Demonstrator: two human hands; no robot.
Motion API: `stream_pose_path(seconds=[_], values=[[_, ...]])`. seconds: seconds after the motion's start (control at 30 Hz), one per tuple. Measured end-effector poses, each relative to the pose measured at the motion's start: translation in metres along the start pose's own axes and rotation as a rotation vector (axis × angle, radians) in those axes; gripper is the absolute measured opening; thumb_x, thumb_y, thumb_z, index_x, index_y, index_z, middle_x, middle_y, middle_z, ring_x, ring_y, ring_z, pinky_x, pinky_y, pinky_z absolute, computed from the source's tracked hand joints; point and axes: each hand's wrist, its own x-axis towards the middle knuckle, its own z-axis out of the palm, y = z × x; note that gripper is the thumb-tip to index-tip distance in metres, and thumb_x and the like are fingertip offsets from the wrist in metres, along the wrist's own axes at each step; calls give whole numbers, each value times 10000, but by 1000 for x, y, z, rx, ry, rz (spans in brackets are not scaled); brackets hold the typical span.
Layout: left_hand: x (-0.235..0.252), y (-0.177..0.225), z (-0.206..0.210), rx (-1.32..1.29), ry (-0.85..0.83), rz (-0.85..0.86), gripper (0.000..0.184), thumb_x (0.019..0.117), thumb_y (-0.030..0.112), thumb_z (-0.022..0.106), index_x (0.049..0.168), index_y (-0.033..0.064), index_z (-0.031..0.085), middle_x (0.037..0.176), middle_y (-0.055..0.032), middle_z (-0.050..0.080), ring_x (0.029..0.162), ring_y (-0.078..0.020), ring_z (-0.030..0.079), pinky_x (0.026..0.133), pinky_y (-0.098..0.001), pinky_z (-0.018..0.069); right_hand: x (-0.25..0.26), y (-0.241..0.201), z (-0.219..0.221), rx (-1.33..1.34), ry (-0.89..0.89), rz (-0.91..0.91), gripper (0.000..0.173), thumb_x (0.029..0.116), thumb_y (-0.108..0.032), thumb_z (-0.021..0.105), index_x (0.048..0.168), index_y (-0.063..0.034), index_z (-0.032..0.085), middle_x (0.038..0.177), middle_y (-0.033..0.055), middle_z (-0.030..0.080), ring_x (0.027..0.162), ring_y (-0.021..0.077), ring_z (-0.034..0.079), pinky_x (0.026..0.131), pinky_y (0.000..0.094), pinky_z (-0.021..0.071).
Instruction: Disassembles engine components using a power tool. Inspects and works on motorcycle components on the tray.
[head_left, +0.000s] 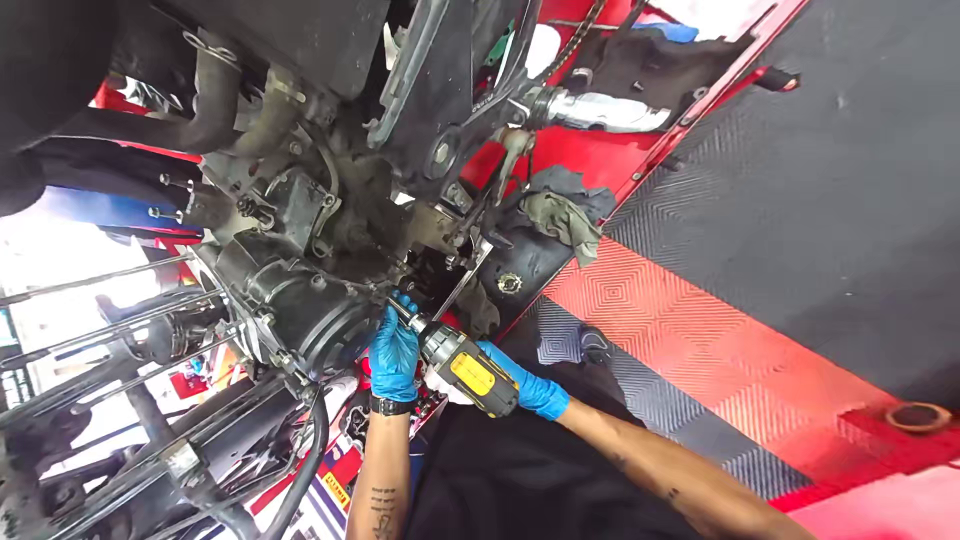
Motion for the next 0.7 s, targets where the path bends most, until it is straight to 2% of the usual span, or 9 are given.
stream_pose_path(seconds=[0.07,0.1,0.2,0.23,0.3,0.37,0.43,0.5,0.7], values=[[1,0,-1,-5,-18,4,238,1055,103,502,1221,41,661,1143,-91,738,1044,-179,721,911,-309,598,-3,-4,3,-26,22,-38,260,940,-169,674,1157,-26,667,1025,-48,726,946,-39,663,879,175,555],[1,0,-1,-17,-23,-1,234,1048,106,522,1220,38,667,1147,-95,737,1046,-183,722,908,-310,600,-6,-14,5,-12,41,-33,224,956,-148,652,1158,-53,660,1020,-83,716,949,-69,646,882,147,538],[-1,1,0,-14,4,-2,218,1034,98,549,1193,45,689,1144,-106,740,1024,-195,730,876,-310,610,-17,-24,14,13,100,-40,255,961,-45,618,1213,-5,614,1056,-77,689,984,-102,611,911,104,492],[-1,2,0,-12,2,-2,223,1034,99,550,1203,42,684,1150,-109,736,1027,-198,727,879,-314,608,-18,-17,14,29,91,-43,275,964,-57,626,1235,-12,610,1088,-78,695,1009,-95,615,928,113,493],[0,2,-1,-12,-11,3,230,1045,96,525,1213,28,666,1158,-116,729,1038,-200,723,889,-314,606,-10,-10,10,24,56,-22,227,966,-141,638,1179,-66,655,1041,-101,710,968,-84,636,895,133,528],[0,1,-2,-27,-22,10,244,1045,84,517,1235,11,652,1170,-128,725,1058,-212,719,912,-325,600,-4,3,1,-29,20,-13,237,941,-186,674,1122,-32,679,999,-40,727,922,-25,667,858,188,561],[0,1,-1,-12,-16,12,248,1047,90,512,1237,11,650,1156,-122,733,1046,-208,723,911,-321,600,-4,8,-3,-39,-1,-14,265,927,-190,701,1122,-11,681,1006,-5,739,923,7,685,861,214,573],[0,1,-1,2,-5,16,249,1049,92,507,1234,17,655,1155,-118,735,1042,-201,725,906,-314,601,-7,6,-3,-29,6,-11,245,940,-188,674,1126,-29,674,1005,-34,731,924,-18,675,860,195,567],[0,0,2,-16,43,-11,258,1079,136,451,1197,36,659,1124,-109,736,1009,-201,730,870,-316,611,-8,1,-12,-105,8,44,202,933,-145,652,1102,-43,695,976,-29,738,902,-9,682,848,209,572]])
